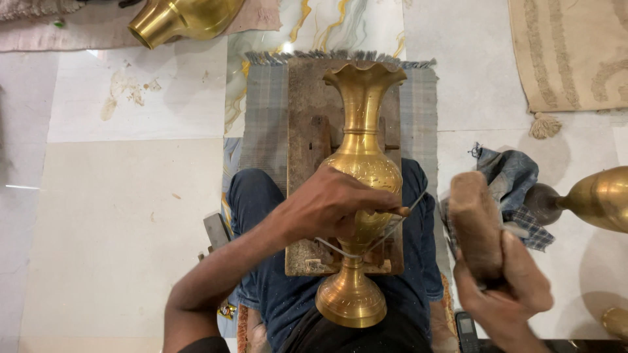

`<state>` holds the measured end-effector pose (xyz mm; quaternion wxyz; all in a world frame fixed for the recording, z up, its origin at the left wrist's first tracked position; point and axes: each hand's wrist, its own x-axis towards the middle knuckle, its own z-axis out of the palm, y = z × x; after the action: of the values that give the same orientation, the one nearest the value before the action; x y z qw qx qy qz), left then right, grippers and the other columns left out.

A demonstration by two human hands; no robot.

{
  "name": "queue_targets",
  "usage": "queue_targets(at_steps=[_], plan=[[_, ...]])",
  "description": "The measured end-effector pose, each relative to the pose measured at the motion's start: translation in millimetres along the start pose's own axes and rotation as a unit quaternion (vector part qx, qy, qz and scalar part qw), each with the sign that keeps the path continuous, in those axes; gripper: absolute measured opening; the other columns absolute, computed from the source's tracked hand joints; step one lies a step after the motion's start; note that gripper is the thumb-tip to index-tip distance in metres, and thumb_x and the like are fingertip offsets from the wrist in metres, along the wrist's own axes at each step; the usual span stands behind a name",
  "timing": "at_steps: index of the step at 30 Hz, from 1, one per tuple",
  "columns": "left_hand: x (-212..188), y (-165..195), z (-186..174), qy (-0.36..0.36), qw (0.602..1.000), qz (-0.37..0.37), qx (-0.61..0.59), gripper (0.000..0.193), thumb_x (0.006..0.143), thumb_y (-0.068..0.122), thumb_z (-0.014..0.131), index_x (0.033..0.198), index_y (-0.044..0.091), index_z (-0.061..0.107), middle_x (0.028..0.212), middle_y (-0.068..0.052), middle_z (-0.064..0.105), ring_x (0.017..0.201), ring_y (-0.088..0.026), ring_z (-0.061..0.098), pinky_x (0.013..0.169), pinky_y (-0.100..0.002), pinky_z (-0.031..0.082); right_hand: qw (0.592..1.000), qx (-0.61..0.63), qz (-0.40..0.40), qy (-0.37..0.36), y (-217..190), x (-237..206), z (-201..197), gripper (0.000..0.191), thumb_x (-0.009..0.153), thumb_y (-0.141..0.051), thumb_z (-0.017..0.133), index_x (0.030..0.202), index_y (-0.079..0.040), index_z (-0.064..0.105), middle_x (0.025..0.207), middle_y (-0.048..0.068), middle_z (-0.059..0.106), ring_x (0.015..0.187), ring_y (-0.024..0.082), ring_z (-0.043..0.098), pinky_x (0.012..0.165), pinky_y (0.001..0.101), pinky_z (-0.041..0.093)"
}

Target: The person sits on the floor and decorates a brass vase with a small chisel, striking it with a wooden mallet to engrave patterns into the vase body. They reposition the vase and chisel repeatedly, working across different areas of the surface.

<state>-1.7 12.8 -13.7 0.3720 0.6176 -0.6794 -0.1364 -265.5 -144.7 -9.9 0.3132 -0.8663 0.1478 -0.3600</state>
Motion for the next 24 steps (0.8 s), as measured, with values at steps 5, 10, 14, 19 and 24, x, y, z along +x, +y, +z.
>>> queue_targets(at_steps=[5,10,14,19,24], plan=[[19,3,-12,-0.124,0.991,0.014,0.042,0.06,0.08,-0.008,0.066,0.127,0.028,0.07,0.086,0.003,0.08,0.063,-0.013,0.069,0.051,-0.028,0.047,0.986,-0.127,0.087,0.056,4,-65,11,0.047,0.076,0.006,0.074,0.122,0.009,0.067,0.094,0.019,0.069,0.071,0.019,0.068,0.061,0.0292,0.052],[33,3,-21,-0.22,0.973,0.054,0.055,0.056,0.082,-0.004,0.068,0.124,0.033,0.075,0.07,0.0,0.077,0.055,-0.018,0.066,0.05,-0.033,0.039,0.96,-0.076,0.206,0.171,14,-109,43,0.031,0.077,-0.008,0.081,0.104,0.005,0.071,0.075,0.011,0.07,0.059,0.018,0.066,0.049,0.0271,0.051],[28,-4,-16,-0.052,0.994,0.09,-0.041,0.04,0.082,0.0,0.072,0.116,0.021,0.076,0.089,0.002,0.081,0.075,-0.012,0.076,0.06,-0.03,0.054,0.983,-0.099,0.118,0.098,6,-119,56,0.065,0.078,0.002,0.075,0.139,0.011,0.057,0.108,0.024,0.068,0.092,0.026,0.07,0.076,0.0338,0.056],[-9,5,9,0.275,0.903,-0.011,-0.332,0.043,0.088,-0.014,0.063,0.126,0.006,0.067,0.116,-0.009,0.077,0.102,-0.018,0.079,0.092,-0.032,0.071,0.938,0.111,0.318,0.083,-6,-98,58,0.079,0.075,0.011,0.077,0.151,0.007,0.052,0.112,0.017,0.072,0.099,0.018,0.07,0.088,0.0305,0.057],[-25,22,32,0.334,0.918,-0.085,-0.195,0.04,0.092,-0.017,0.066,0.128,0.002,0.066,0.121,-0.01,0.076,0.108,-0.02,0.078,0.095,-0.031,0.069,0.935,0.141,0.325,0.023,0,-59,51,0.078,0.076,0.011,0.075,0.15,0.005,0.052,0.11,0.014,0.073,0.099,0.017,0.071,0.088,0.0293,0.058]])
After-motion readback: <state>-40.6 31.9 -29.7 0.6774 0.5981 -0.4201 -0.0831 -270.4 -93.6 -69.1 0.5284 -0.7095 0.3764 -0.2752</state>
